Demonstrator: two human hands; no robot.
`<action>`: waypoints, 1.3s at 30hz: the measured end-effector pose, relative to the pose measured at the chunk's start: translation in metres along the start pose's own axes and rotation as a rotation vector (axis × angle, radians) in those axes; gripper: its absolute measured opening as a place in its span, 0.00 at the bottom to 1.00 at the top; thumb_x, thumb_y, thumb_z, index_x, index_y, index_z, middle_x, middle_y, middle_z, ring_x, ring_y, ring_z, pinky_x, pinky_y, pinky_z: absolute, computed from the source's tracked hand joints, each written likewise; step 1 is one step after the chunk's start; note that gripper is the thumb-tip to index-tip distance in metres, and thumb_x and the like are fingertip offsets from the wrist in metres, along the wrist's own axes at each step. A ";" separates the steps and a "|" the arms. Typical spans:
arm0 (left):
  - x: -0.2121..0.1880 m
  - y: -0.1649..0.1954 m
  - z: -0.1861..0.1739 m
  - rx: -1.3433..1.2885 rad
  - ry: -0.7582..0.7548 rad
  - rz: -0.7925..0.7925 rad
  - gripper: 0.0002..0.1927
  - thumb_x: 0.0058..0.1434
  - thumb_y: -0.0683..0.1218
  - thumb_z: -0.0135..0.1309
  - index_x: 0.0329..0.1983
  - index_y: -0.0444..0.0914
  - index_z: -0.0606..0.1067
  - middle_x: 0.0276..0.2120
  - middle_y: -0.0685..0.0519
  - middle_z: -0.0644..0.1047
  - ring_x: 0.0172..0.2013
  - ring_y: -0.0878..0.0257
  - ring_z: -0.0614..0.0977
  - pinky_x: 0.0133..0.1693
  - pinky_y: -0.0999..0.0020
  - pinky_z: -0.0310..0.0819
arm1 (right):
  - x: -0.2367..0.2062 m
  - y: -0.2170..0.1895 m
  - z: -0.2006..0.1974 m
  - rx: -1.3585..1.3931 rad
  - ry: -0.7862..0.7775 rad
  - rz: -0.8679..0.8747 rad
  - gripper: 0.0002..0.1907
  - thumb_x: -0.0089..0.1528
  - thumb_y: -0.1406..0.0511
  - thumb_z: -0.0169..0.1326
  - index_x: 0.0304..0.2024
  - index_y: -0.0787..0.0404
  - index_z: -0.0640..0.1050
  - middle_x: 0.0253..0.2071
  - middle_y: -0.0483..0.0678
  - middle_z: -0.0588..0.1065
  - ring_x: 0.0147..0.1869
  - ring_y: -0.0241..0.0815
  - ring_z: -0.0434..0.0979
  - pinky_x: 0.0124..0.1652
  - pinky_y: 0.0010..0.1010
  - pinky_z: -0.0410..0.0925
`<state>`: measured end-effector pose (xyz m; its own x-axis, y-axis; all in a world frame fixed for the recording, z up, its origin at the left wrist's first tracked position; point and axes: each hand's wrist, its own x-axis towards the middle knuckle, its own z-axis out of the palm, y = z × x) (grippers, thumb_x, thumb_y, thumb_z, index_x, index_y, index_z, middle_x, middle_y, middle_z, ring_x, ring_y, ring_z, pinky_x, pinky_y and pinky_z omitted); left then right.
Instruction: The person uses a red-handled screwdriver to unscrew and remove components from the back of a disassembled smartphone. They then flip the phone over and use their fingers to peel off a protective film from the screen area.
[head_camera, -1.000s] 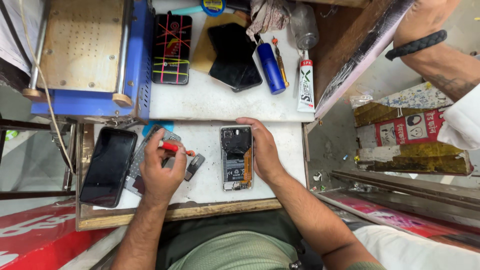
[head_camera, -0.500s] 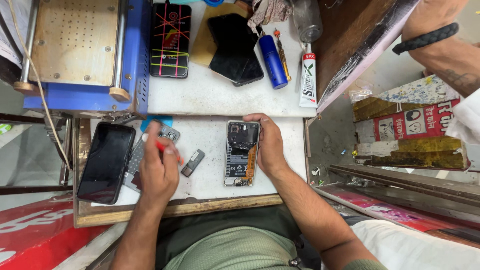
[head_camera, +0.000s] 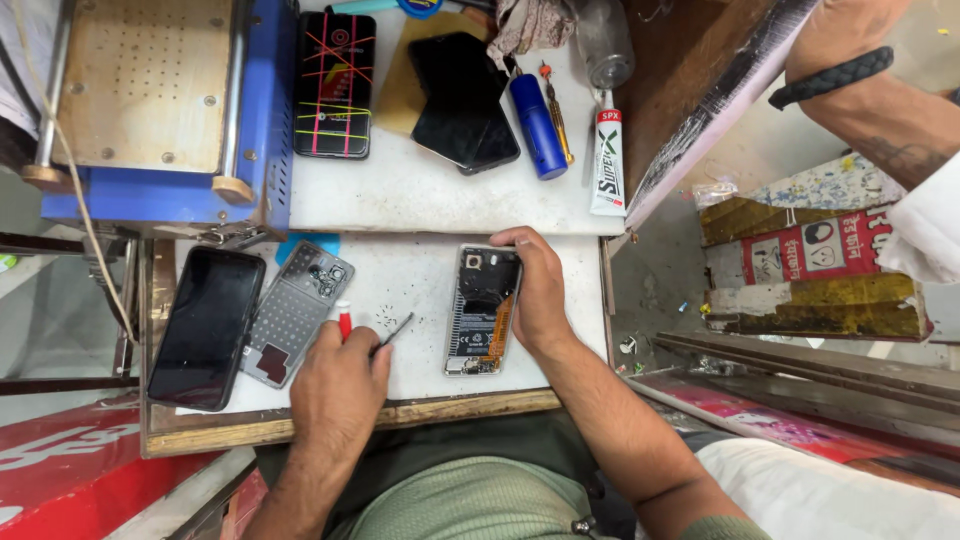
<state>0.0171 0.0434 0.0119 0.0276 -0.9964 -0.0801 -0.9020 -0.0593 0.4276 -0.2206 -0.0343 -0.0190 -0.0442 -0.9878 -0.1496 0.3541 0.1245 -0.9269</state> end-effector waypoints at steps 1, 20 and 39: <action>0.003 0.001 0.001 -0.005 -0.014 0.009 0.13 0.56 0.54 0.63 0.38 0.41 0.82 0.38 0.45 0.76 0.36 0.45 0.81 0.38 0.51 0.77 | 0.001 -0.001 0.001 0.013 -0.002 0.008 0.14 0.71 0.63 0.41 0.45 0.65 0.75 0.35 0.46 0.75 0.39 0.34 0.75 0.41 0.27 0.72; 0.017 -0.062 0.016 -0.708 0.370 0.209 0.41 0.64 0.33 0.56 0.76 0.32 0.49 0.50 0.40 0.78 0.46 0.56 0.84 0.48 0.65 0.84 | 0.002 -0.007 0.017 -0.079 -0.108 0.159 0.14 0.69 0.69 0.43 0.56 0.64 0.71 0.42 0.49 0.78 0.42 0.34 0.78 0.44 0.25 0.74; 0.032 -0.020 0.009 -1.315 0.256 0.037 0.46 0.68 0.32 0.51 0.79 0.41 0.38 0.50 0.41 0.77 0.46 0.60 0.82 0.49 0.68 0.83 | -0.001 -0.006 0.017 -0.144 -0.136 0.177 0.15 0.70 0.67 0.42 0.57 0.62 0.72 0.40 0.49 0.78 0.41 0.32 0.78 0.43 0.25 0.74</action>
<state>0.0325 0.0136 -0.0076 0.2223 -0.9732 0.0585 0.1733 0.0985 0.9799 -0.2067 -0.0353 -0.0076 0.1363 -0.9516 -0.2755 0.2079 0.2994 -0.9312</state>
